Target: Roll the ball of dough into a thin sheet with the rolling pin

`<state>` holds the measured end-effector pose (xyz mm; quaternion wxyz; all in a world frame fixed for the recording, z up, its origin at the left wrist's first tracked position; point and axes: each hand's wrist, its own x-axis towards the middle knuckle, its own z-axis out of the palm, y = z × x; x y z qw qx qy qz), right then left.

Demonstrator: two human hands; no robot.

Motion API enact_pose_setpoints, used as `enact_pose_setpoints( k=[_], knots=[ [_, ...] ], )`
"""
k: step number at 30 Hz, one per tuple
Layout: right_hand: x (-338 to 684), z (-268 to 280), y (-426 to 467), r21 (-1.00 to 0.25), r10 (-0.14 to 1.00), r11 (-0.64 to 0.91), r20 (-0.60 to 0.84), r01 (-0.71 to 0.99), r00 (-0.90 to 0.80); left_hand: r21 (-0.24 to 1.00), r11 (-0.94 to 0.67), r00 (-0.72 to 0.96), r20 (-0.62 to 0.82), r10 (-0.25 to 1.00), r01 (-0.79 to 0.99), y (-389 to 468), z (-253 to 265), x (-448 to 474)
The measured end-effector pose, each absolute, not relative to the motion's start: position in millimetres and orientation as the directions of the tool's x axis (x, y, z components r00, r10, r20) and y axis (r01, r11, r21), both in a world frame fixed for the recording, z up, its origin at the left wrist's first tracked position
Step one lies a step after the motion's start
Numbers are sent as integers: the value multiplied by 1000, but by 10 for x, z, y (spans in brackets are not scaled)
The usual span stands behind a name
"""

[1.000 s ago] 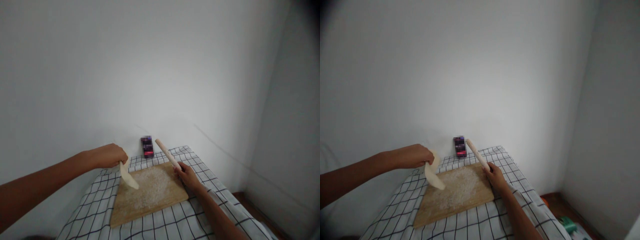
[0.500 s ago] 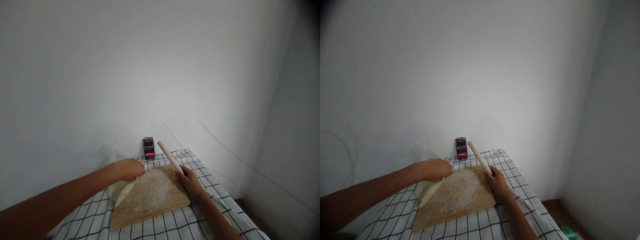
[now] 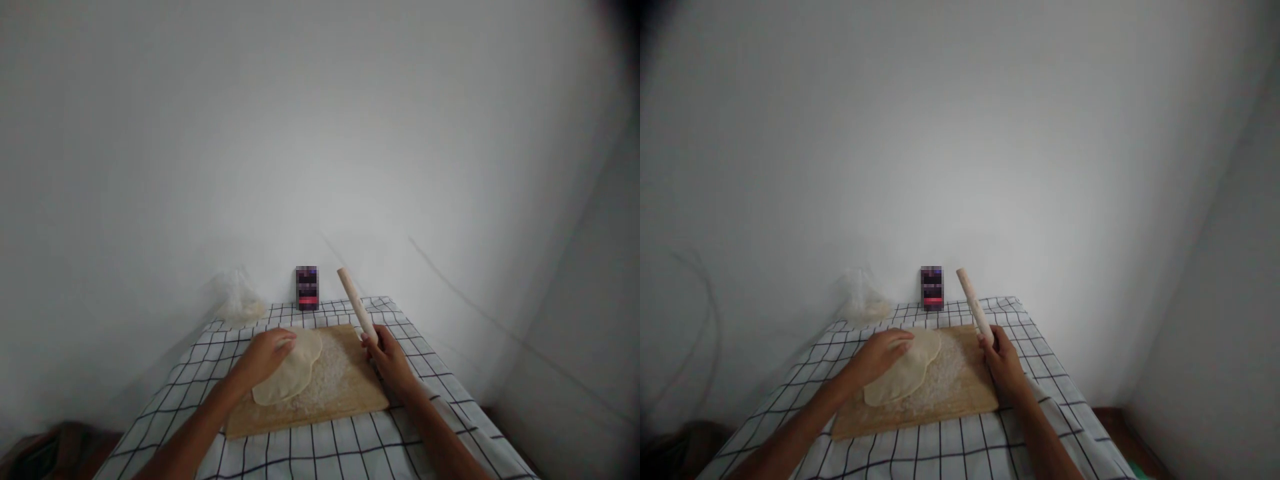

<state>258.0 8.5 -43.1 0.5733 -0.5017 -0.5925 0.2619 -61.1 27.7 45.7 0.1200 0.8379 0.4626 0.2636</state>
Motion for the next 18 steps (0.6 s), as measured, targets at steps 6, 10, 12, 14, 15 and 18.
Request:
enact_pose_setpoints(
  k=[6,10,12,14,15,18],
  knots=[
    [2554,-403,44,-877,893,350,419,330,166,497,-513,402,319,858,700,12,141,-588],
    [2534,-362,0,-863,896,353,423,362,136,548,-520,417,312,854,655,-52,101,-621],
    [2528,-297,-37,-852,899,356,425,383,109,586,-523,418,318,851,618,-40,156,-698],
    [2502,-172,-89,-817,905,360,422,451,43,628,-510,373,350,860,587,-7,277,-812],
    [2472,-87,-122,-780,910,361,413,512,-12,648,-498,330,373,867,576,9,353,-874],
    [2280,217,-235,-565,923,363,327,741,-202,705,-469,177,449,876,532,20,543,-1012]
  ],
)
